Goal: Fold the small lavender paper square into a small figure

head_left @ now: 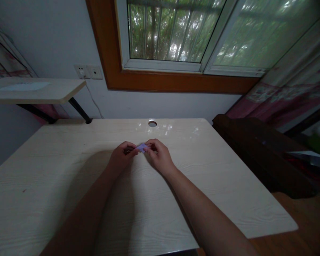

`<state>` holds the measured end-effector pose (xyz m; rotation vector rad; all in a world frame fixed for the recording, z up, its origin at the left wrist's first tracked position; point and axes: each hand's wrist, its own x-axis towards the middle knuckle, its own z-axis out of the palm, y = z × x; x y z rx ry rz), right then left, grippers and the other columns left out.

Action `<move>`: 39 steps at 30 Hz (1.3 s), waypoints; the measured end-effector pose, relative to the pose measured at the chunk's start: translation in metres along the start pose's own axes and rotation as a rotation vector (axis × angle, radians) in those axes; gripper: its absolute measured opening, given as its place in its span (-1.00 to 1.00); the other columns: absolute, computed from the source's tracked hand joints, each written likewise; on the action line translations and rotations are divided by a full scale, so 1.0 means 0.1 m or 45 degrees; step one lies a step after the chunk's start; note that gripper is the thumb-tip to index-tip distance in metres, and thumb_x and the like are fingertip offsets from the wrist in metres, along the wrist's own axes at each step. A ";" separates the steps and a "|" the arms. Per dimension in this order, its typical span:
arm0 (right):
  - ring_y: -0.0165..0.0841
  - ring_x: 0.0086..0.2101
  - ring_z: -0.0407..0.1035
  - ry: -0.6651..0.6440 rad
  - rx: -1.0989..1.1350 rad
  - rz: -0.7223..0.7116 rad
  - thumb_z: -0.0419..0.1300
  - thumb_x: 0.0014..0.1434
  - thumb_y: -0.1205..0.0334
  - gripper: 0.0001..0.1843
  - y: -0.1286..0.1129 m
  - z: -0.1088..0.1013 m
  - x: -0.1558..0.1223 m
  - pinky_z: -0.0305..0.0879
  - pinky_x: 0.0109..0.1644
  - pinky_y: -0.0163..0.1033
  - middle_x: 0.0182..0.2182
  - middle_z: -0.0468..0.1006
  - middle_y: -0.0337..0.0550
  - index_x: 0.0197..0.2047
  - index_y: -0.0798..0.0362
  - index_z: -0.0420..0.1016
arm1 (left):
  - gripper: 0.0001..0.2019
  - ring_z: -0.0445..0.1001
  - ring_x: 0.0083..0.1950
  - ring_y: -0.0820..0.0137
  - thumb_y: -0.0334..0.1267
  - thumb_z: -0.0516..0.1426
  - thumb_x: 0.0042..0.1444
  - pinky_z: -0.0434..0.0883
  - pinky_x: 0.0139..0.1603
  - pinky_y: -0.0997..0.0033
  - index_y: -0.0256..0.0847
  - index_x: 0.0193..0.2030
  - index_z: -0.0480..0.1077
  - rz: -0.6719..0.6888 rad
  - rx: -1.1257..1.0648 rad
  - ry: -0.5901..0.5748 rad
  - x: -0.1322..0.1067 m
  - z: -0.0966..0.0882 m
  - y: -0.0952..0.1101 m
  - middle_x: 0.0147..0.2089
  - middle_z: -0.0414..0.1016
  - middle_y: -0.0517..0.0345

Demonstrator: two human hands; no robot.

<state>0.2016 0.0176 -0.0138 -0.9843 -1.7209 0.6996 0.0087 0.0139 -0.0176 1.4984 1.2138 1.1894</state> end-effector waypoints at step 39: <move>-0.35 -0.27 0.41 -0.169 0.062 -0.102 0.17 0.26 0.31 -0.85 -0.06 -0.05 0.01 0.33 -0.18 -0.23 -0.30 0.51 -0.15 -0.20 -0.03 0.59 | -0.76 0.50 -0.41 0.40 -0.06 0.24 0.08 0.44 -0.30 0.41 -0.19 -0.27 0.45 0.017 0.008 -0.002 -0.02 0.01 0.08 -0.46 0.51 0.22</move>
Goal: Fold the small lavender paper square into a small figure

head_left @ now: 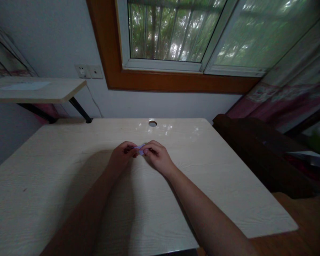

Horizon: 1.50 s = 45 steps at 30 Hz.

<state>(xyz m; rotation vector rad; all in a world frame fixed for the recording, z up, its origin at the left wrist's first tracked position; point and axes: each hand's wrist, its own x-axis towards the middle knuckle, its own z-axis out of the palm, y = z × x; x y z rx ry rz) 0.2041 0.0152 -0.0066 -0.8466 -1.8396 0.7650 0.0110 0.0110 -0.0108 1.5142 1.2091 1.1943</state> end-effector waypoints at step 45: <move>-0.35 -0.25 0.43 -0.008 0.052 0.071 0.18 0.23 0.28 -0.89 0.00 0.02 0.00 0.35 -0.14 -0.22 -0.29 0.53 -0.16 -0.23 -0.01 0.56 | -0.82 0.54 -0.31 0.39 -0.16 0.22 0.11 0.47 -0.19 0.37 -0.21 -0.24 0.43 0.003 -0.144 0.011 -0.02 -0.01 0.02 -0.37 0.54 0.18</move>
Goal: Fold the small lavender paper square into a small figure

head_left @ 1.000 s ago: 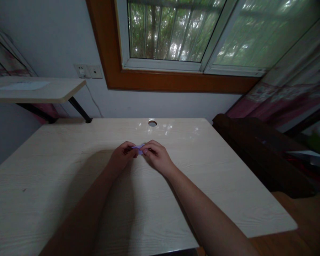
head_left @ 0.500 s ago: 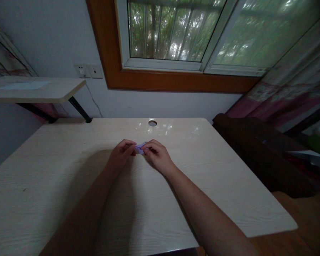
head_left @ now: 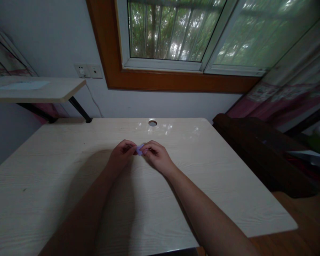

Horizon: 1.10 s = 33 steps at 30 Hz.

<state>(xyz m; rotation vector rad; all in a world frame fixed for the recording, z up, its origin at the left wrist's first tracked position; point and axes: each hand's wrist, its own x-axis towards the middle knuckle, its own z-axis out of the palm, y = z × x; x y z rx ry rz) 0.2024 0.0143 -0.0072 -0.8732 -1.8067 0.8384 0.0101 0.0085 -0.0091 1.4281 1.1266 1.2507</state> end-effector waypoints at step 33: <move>-0.36 -0.29 0.46 0.076 0.369 0.258 0.30 0.12 0.13 -0.73 0.08 0.08 0.01 0.40 -0.17 -0.22 -0.32 0.56 -0.18 -0.10 -0.01 0.47 | -0.75 0.50 -0.33 0.39 -0.06 0.20 0.11 0.42 -0.24 0.41 -0.23 -0.30 0.47 -0.133 0.058 -0.098 0.00 0.04 0.02 -0.39 0.53 0.15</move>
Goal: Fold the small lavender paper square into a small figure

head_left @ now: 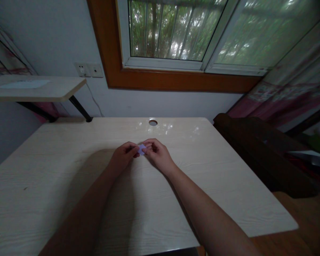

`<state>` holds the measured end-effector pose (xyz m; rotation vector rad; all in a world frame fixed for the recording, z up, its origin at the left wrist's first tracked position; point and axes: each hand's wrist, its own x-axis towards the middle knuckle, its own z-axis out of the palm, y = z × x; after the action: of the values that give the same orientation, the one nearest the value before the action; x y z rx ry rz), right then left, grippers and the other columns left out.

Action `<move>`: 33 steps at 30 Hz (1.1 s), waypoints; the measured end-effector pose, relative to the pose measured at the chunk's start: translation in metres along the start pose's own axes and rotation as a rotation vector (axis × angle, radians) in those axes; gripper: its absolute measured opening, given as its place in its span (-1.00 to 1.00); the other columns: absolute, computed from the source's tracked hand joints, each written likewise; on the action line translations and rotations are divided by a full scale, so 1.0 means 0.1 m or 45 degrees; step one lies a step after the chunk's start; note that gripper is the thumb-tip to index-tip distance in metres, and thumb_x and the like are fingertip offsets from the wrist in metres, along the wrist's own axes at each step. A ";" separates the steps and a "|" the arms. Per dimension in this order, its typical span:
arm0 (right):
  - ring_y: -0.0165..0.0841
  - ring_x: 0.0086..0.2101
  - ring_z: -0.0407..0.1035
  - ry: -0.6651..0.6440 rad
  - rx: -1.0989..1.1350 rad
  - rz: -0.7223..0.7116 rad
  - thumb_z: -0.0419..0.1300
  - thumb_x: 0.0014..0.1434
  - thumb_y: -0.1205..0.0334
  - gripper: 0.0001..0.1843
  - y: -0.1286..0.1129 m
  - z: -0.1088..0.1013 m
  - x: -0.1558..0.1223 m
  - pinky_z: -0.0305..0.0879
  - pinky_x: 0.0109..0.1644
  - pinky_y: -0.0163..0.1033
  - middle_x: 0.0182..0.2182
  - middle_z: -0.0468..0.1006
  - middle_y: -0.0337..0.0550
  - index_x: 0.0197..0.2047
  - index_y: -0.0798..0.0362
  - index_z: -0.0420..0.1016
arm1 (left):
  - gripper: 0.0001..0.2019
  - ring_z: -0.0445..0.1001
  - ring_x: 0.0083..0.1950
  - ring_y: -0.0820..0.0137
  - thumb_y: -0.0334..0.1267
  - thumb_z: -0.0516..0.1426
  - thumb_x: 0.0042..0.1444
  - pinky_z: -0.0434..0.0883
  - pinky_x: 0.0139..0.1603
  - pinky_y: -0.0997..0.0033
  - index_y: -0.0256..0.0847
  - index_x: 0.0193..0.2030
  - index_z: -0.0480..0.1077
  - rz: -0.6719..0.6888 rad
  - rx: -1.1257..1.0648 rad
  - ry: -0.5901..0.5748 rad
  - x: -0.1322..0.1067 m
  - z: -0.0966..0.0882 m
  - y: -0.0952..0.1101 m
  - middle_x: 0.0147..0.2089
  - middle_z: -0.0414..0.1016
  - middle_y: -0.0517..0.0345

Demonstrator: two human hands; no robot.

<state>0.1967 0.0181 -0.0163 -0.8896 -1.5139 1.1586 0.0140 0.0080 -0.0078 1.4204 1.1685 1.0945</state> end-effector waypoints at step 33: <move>-0.38 -0.35 0.43 -0.021 -0.042 0.059 0.30 0.11 0.09 -0.72 0.03 0.00 -0.01 0.36 -0.21 -0.26 -0.33 0.56 -0.21 -0.12 -0.02 0.48 | -0.74 0.49 -0.35 0.38 -0.03 0.18 0.13 0.41 -0.24 0.40 -0.21 -0.29 0.47 0.068 0.125 0.027 -0.01 0.00 0.02 -0.42 0.53 0.17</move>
<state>0.1965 0.0177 -0.0199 -0.9435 -1.5372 1.1798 0.0146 0.0072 -0.0054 1.5268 1.2198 1.1047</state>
